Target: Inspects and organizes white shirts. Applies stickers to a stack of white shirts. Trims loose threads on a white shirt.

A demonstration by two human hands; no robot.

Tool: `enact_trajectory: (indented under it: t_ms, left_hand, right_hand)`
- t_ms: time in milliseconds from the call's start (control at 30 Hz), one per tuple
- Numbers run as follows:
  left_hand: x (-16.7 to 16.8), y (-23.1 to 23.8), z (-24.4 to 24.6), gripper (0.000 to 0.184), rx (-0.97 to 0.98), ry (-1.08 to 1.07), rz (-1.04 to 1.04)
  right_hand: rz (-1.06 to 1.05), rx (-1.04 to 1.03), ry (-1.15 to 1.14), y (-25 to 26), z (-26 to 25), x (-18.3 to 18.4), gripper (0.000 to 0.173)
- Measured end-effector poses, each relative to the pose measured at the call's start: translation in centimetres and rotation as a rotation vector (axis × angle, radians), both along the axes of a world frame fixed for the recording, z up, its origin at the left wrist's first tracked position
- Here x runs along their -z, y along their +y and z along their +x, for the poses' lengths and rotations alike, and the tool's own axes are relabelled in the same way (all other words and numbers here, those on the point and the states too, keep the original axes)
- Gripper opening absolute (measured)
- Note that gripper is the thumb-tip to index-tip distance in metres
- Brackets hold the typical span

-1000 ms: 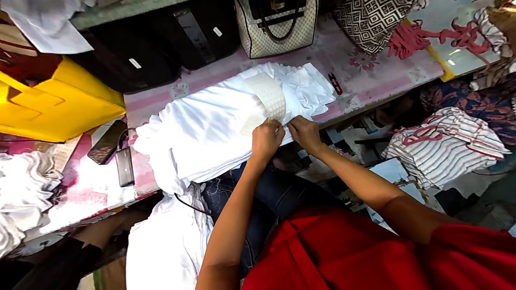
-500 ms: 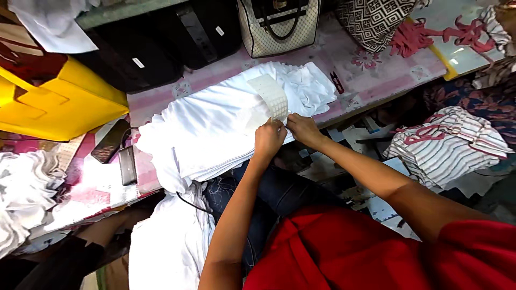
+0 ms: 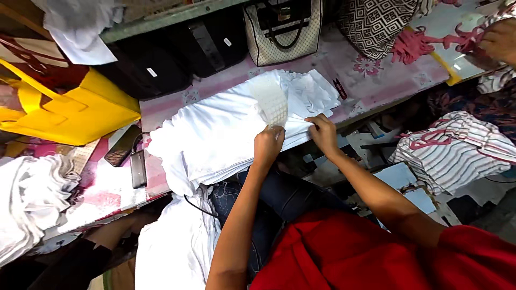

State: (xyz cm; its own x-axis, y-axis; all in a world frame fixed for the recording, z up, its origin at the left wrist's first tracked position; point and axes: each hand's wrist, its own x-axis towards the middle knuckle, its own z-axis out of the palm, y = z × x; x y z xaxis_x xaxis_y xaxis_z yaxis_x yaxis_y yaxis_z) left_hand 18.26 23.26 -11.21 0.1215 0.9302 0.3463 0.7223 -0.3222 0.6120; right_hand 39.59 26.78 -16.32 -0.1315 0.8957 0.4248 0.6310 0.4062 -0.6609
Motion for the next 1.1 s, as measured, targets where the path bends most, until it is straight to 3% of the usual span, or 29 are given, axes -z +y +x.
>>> enact_trajectory:
  t_ms: [167, 333, 467, 567, 667, 800, 867, 967, 1033, 1100]
  left_hand:
    - [-1.3, -0.7, -2.1, 0.022, -0.113, -0.063, 0.122]
    - [-3.2, -1.1, -3.7, 0.026, -0.165, -0.138, 0.189]
    - [-5.3, -1.5, -3.9, 0.047, -0.181, -0.267, 0.132]
    - [-7.0, -1.7, -5.2, 0.063, -0.247, -0.408, 0.061]
    - [-7.5, -1.7, -6.4, 0.081, -0.244, -0.515, 0.025]
    - [-7.8, -2.6, -6.9, 0.099, -0.228, -0.585, -0.076]
    - [-7.4, -3.3, -6.4, 0.105, -0.19, -0.709, -0.089]
    - [-6.5, -4.1, -5.3, 0.112, -0.149, -0.949, -0.108]
    - [-5.6, -4.6, -4.6, 0.111, -0.201, -0.99, -0.099]
    - [-5.3, -5.0, -4.2, 0.105, -0.264, -0.945, -0.072]
  right_hand:
    - [-0.171, 0.069, 0.234, -1.6, 0.1, 1.5, 0.024]
    - [-0.095, 0.017, 0.029, -1.0, -0.5, 0.7, 0.02]
    - [-0.046, -0.004, 0.141, -0.5, -1.3, -3.5, 0.017]
    - [-0.048, -0.106, 0.322, 1.3, -4.8, -6.3, 0.018]
    - [-0.145, -0.372, 0.398, 3.8, -8.7, -7.7, 0.021]
    - [-0.351, -0.615, 0.577, 2.2, -11.2, -11.3, 0.034]
    - [-0.414, -0.61, 0.625, 1.0, -11.2, -12.1, 0.036]
    - [-0.346, -0.527, 0.648, 0.4, -10.3, -11.8, 0.031]
    - [-0.302, -0.486, 0.611, 0.2, -9.8, -11.6, 0.031]
    - [-0.118, -0.429, 0.417, -0.2, -9.8, -11.0, 0.032]
